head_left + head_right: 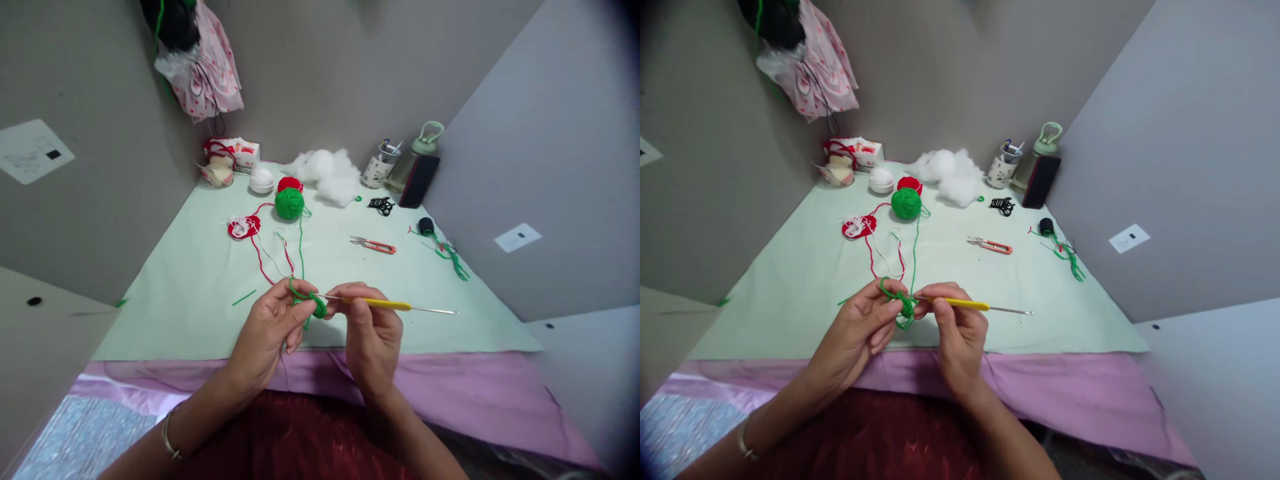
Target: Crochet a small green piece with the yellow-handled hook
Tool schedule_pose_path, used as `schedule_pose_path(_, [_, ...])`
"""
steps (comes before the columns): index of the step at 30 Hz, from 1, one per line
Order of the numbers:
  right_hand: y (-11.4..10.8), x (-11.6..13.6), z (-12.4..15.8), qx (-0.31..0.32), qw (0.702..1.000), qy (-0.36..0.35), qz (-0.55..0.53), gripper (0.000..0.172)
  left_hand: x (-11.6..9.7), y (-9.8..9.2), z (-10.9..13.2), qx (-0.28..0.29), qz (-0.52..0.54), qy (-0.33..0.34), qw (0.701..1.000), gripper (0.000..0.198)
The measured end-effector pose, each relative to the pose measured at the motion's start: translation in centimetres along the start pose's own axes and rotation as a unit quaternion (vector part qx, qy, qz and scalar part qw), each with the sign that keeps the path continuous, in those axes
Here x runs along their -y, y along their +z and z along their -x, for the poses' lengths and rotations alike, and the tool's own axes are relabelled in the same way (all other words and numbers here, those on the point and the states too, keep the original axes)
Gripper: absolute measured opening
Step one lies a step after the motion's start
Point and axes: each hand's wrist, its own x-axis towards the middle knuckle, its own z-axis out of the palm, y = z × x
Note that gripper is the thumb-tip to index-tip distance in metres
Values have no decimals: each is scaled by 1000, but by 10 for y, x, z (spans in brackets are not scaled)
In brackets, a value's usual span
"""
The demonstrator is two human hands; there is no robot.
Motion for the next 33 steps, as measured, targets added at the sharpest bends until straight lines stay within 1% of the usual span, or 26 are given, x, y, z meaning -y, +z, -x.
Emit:
schedule_pose_path(4, [0, 1, 1, 13, 1000, 2, 24, 18, 3, 0, 0, -1, 6, -3, 1000, 28])
schedule_pose_path(7, [1, 0, 0, 3, 999, -14, 45, 17, 4, 1, 0, 3, 2, -6, 1000, 28])
schedule_pose_path(11, [0, -3, 0, -21, 999, -15, 40, 17, 5, 2, 0, -2, 5, -10, 1000, 30])
schedule_pose_path(15, [-2, -3, 1, -11, 999, 2, 33, 18, 4, 1, 0, 2, 21, -30, 999, 40])
schedule_pose_path(17, [-4, -1, 1, -7, 999, 7, 31, 18, 3, 0, 0, 12, 32, -37, 999, 40])
schedule_pose_path(19, [-5, 2, 0, -6, 1000, 7, 30, 19, 4, -2, -1, 20, 41, -41, 998, 36])
schedule_pose_path(22, [-7, 7, -1, -18, 999, -10, 42, 19, 4, -3, -2, 22, 47, -46, 998, 28])
schedule_pose_path(25, [-9, 11, -2, -30, 997, -34, 65, 20, 5, -4, -3, 26, 50, -50, 997, 25])
schedule_pose_path(33, [-8, 15, 0, 12, 991, -73, 111, 22, 2, -3, -2, 28, 48, -65, 996, 27])
